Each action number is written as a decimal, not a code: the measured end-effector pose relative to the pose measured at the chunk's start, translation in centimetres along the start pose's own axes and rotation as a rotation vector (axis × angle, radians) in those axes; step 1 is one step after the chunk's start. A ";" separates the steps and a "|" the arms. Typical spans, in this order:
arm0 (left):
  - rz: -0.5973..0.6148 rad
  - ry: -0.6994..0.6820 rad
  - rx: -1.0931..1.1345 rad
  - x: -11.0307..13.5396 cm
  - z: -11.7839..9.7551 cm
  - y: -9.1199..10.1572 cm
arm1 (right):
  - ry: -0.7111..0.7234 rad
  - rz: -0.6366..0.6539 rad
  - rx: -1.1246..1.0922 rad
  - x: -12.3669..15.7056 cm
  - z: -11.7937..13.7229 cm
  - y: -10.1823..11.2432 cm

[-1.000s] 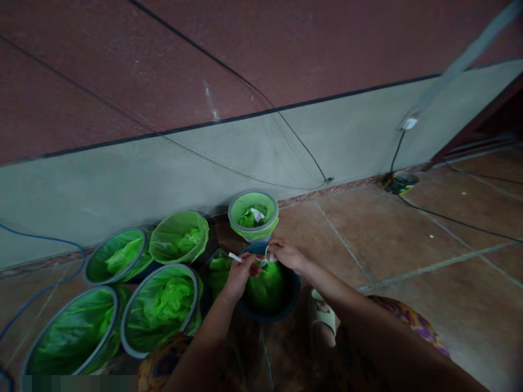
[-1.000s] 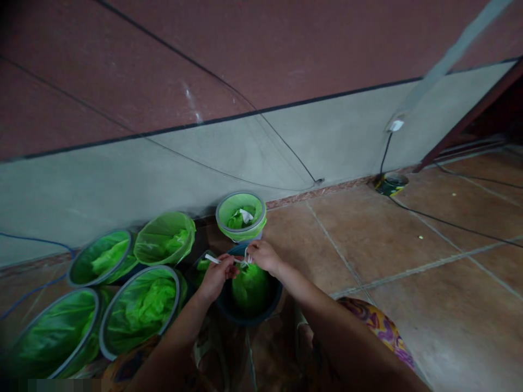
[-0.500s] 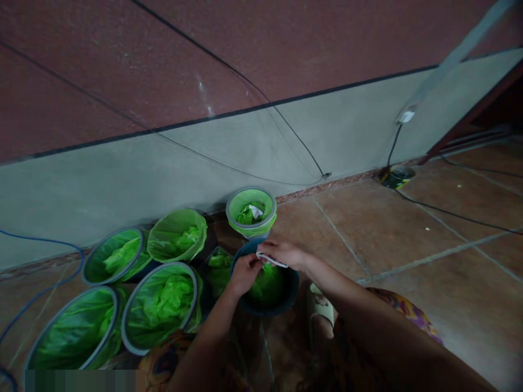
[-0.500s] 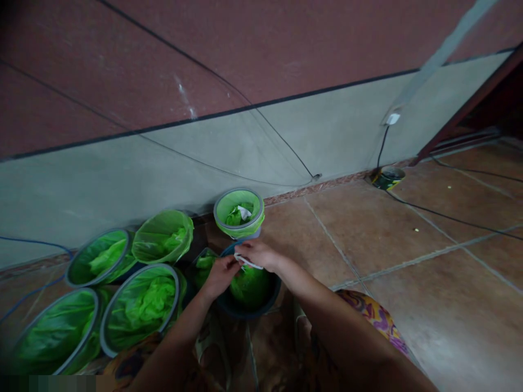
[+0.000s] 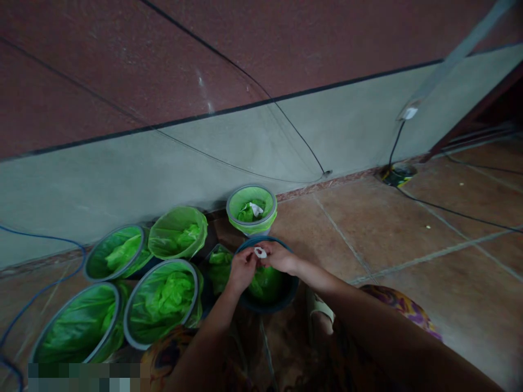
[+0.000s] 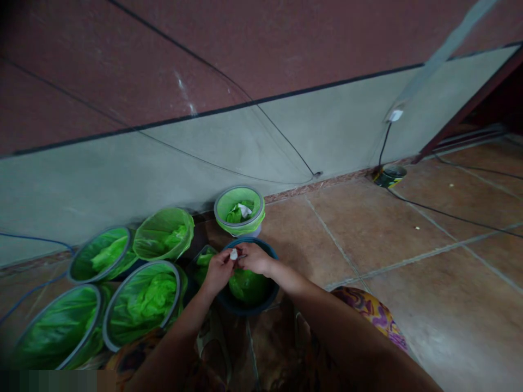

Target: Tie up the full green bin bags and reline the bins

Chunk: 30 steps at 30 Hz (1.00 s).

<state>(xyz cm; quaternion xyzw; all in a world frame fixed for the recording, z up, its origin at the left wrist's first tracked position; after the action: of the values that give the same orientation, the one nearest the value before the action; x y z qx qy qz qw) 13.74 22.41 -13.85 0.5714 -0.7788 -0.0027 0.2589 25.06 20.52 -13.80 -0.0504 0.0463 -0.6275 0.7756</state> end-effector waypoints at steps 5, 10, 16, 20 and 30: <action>-0.043 0.141 0.106 0.2 0.3 0.0 | -0.011 0.001 0.096 0.0 -0.6 0.2; -0.097 0.357 0.264 0.4 1.1 0.1 | 0.089 -0.031 0.596 0.3 0.7 0.6; -0.068 0.493 0.276 0.4 1.6 0.1 | 0.210 0.175 1.009 1.0 1.9 -1.0; -0.037 0.396 0.234 0.0 1.1 0.2 | 0.087 0.157 1.034 0.8 1.0 -0.2; -0.053 0.025 -0.196 -0.4 0.2 0.4 | -0.378 -0.069 0.168 1.6 -1.3 1.0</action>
<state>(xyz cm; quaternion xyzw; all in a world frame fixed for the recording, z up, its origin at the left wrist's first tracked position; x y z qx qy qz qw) 13.40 22.87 -14.12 0.5635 -0.7562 -0.0787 0.3233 26.14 19.14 -15.26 -0.1041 -0.1545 -0.6347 0.7500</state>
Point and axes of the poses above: each hand's wrist, its own x-axis away from the middle knuckle, its own y-axis out of the back of the hand, z = x × y, the point moved 6 cm from there along -x, towards the middle knuckle, and after that the axes turned 15 degrees about y, right-handed, at the moved point
